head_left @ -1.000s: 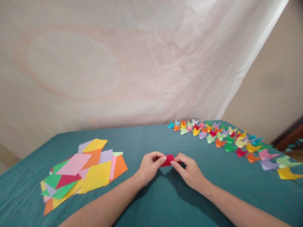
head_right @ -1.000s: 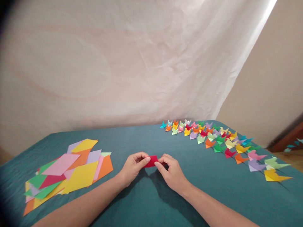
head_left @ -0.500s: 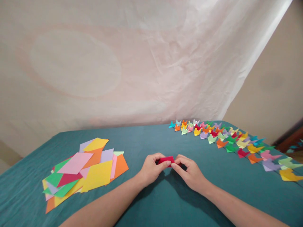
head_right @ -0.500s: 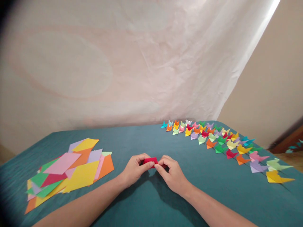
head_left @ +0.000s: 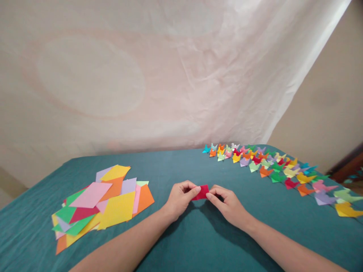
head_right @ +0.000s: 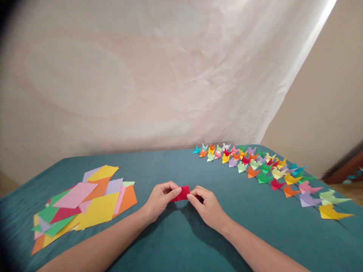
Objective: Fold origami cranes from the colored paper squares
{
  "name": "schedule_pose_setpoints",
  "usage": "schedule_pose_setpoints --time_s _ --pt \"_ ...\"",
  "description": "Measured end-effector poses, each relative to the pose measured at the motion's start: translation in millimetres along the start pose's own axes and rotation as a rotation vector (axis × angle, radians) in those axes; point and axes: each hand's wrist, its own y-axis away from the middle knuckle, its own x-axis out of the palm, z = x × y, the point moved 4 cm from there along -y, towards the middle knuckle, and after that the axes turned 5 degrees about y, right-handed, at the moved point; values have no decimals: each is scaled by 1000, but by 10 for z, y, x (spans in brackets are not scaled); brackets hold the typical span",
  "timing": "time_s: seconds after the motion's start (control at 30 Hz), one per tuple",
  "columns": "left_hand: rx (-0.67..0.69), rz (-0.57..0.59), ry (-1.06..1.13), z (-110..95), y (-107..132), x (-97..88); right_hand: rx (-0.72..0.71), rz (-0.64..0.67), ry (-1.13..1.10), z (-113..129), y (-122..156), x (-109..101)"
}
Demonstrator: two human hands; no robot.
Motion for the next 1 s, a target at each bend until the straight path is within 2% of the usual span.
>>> schedule_pose_setpoints --time_s 0.2,0.4,1.0 --pt "2 2 8 -22 7 0 -21 28 24 -8 -8 22" --pt "-41 -7 73 7 -3 -15 -26 49 -44 28 -19 10" --pt "-78 -68 18 3 -27 -42 23 96 -186 -15 -20 2"
